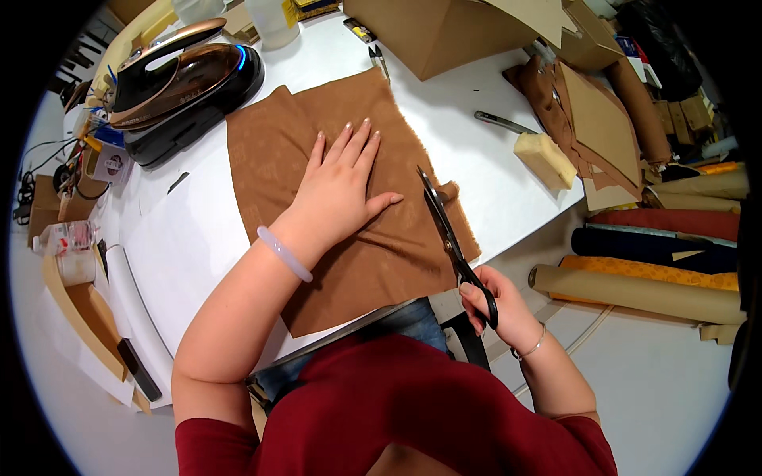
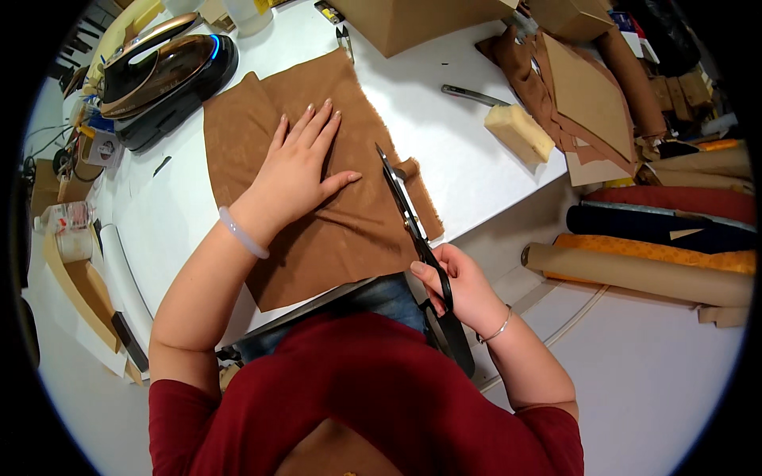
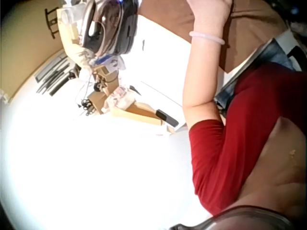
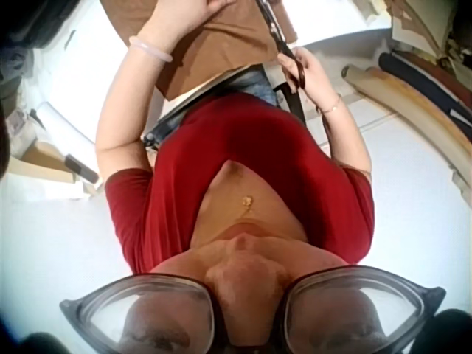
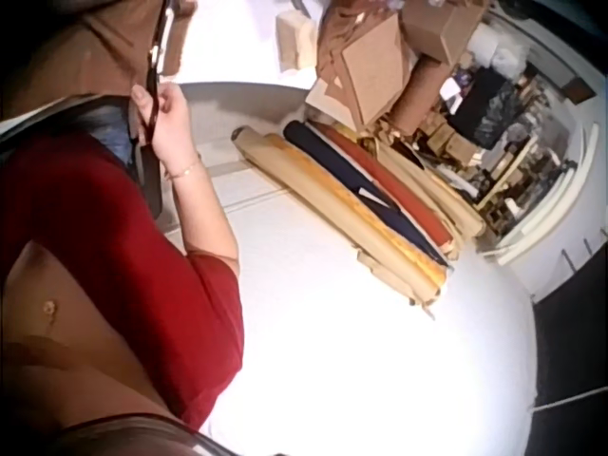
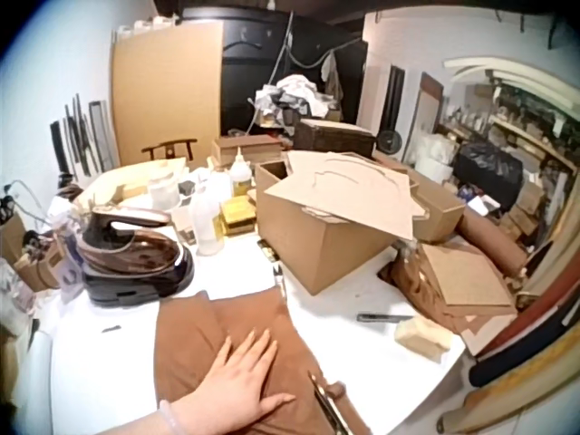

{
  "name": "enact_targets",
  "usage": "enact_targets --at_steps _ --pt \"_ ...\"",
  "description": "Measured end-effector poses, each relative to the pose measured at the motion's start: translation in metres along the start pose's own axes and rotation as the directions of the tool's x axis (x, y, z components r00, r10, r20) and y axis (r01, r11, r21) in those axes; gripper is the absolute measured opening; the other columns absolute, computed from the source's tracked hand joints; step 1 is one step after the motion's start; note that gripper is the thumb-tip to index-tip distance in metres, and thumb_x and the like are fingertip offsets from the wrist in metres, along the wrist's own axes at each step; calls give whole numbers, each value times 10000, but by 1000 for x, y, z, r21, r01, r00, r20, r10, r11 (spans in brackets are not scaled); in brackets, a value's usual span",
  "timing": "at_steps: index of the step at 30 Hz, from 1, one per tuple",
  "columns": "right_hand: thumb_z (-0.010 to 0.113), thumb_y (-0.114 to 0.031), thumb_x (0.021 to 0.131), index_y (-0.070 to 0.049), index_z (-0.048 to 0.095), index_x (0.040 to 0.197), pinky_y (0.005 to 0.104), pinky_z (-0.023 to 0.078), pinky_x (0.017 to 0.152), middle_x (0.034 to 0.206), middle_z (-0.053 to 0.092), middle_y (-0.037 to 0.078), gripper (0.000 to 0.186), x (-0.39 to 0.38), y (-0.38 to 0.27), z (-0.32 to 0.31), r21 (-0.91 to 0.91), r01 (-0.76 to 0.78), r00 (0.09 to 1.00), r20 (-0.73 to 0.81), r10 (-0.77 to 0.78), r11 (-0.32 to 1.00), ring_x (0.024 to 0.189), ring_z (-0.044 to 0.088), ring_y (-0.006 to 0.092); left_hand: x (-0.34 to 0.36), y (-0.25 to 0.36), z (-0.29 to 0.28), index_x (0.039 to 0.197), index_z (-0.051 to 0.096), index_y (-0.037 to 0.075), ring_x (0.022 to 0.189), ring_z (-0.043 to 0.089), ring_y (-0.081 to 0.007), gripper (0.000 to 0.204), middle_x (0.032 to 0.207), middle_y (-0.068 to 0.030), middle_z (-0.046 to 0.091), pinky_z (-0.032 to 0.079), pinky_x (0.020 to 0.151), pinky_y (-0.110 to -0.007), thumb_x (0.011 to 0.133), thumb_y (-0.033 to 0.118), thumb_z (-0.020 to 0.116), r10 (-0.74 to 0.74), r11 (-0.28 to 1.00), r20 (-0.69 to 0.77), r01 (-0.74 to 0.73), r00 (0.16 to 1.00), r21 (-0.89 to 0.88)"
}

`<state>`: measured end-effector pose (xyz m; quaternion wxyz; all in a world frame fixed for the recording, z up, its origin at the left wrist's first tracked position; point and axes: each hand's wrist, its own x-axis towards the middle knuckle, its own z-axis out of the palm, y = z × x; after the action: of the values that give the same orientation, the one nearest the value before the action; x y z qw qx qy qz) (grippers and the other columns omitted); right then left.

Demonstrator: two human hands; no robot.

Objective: The person cuts a white sheet with scissors, then places a brown fabric piece on the table and trims its edges. They iron the brown fabric piece with a handheld iron, then adjust the camera strap before ironing again.

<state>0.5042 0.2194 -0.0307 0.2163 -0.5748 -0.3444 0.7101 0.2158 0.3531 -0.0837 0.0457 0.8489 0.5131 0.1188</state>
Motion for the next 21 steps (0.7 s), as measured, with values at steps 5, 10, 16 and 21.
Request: enact_targets --at_steps 5,10,16,21 --pt "714 -286 1058 -64 526 987 248 401 469 665 552 -6 300 -5 3 -6 -27 -4 1000 16 4 1000 490 510 80 -19 12 -12 1606 420 -7 1559 376 -352 937 1678 -178 411 184 1305 -588 958 621 673 -92 992 18 90 996 84" --pt "713 -281 1058 -64 523 985 249 407 474 664 553 -3 298 -7 3 -8 -46 -9 1000 -1 9 999 495 513 84 -4 8 -9 1560 475 -23 1539 414 -344 797 1633 -205 465 192 1299 -598 1012 538 622 -62 997 -46 64 997 46" --pt "722 -313 1052 -64 523 983 252 406 467 660 548 -4 326 -6 1 -5 -61 -10 1000 -13 9 998 489 509 85 99 -40 -7 1481 564 60 1515 443 -363 435 1606 -128 514 224 1299 -591 1094 256 530 -4 998 76 -1 997 69" --pt "731 -323 1046 -62 523 980 257 398 455 655 541 -7 340 -7 -1 -3 -47 -14 1000 -3 14 999 480 508 88 131 -57 17 1491 559 58 1525 427 -363 426 1613 -136 504 231 1301 -580 1099 218 513 92 993 -132 -81 987 89"
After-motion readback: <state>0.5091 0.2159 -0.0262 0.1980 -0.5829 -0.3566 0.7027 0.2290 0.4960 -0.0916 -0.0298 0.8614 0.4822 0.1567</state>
